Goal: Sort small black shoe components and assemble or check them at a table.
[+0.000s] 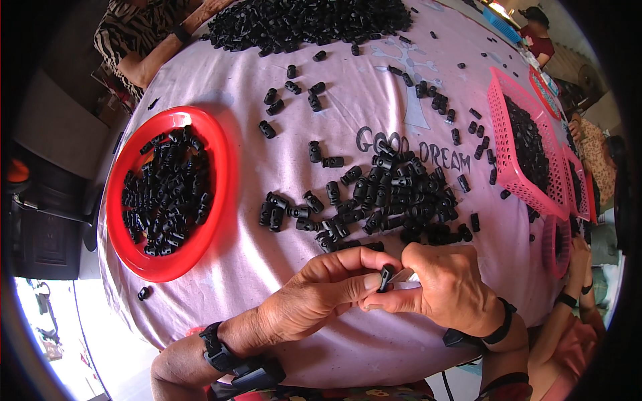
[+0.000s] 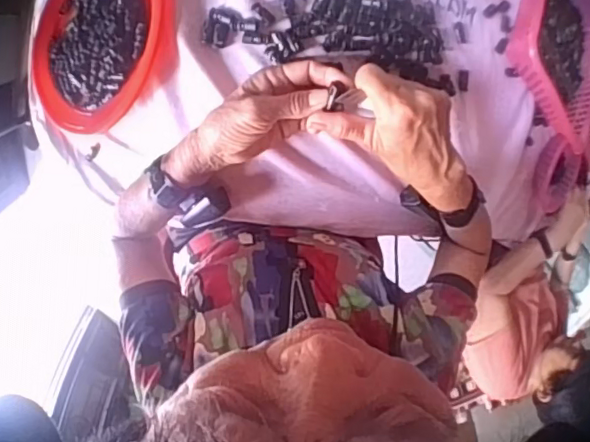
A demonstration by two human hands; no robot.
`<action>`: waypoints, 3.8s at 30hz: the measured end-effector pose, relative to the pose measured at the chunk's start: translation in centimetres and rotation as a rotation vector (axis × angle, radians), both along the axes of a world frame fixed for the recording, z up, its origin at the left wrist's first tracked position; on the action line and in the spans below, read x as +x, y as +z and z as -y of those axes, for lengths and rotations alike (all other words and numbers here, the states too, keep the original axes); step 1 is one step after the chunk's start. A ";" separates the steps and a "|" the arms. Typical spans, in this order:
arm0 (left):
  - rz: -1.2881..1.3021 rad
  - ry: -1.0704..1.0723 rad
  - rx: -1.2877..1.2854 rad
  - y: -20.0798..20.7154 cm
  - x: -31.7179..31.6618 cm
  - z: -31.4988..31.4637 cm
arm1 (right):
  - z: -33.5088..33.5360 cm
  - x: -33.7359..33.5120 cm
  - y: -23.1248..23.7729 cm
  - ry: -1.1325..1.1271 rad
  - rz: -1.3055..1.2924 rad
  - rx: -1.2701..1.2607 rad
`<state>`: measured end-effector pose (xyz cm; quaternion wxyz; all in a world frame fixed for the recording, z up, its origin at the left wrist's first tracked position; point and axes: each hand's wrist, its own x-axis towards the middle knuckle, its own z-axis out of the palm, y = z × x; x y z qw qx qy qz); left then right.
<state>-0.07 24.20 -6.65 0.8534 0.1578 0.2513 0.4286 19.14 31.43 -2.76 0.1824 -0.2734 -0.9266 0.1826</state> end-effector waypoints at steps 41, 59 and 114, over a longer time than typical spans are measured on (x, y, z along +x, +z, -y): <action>-0.033 0.036 0.028 -0.2 0.3 0.1 | 0.0 -0.1 0.1 -0.004 0.037 0.013; -0.031 0.029 0.028 -0.5 0.3 0.1 | 0.1 -0.3 0.1 -0.042 -0.032 -0.013; 0.067 0.015 -0.067 0.2 -0.3 -0.3 | -0.4 -0.4 0.1 0.130 -0.389 -0.285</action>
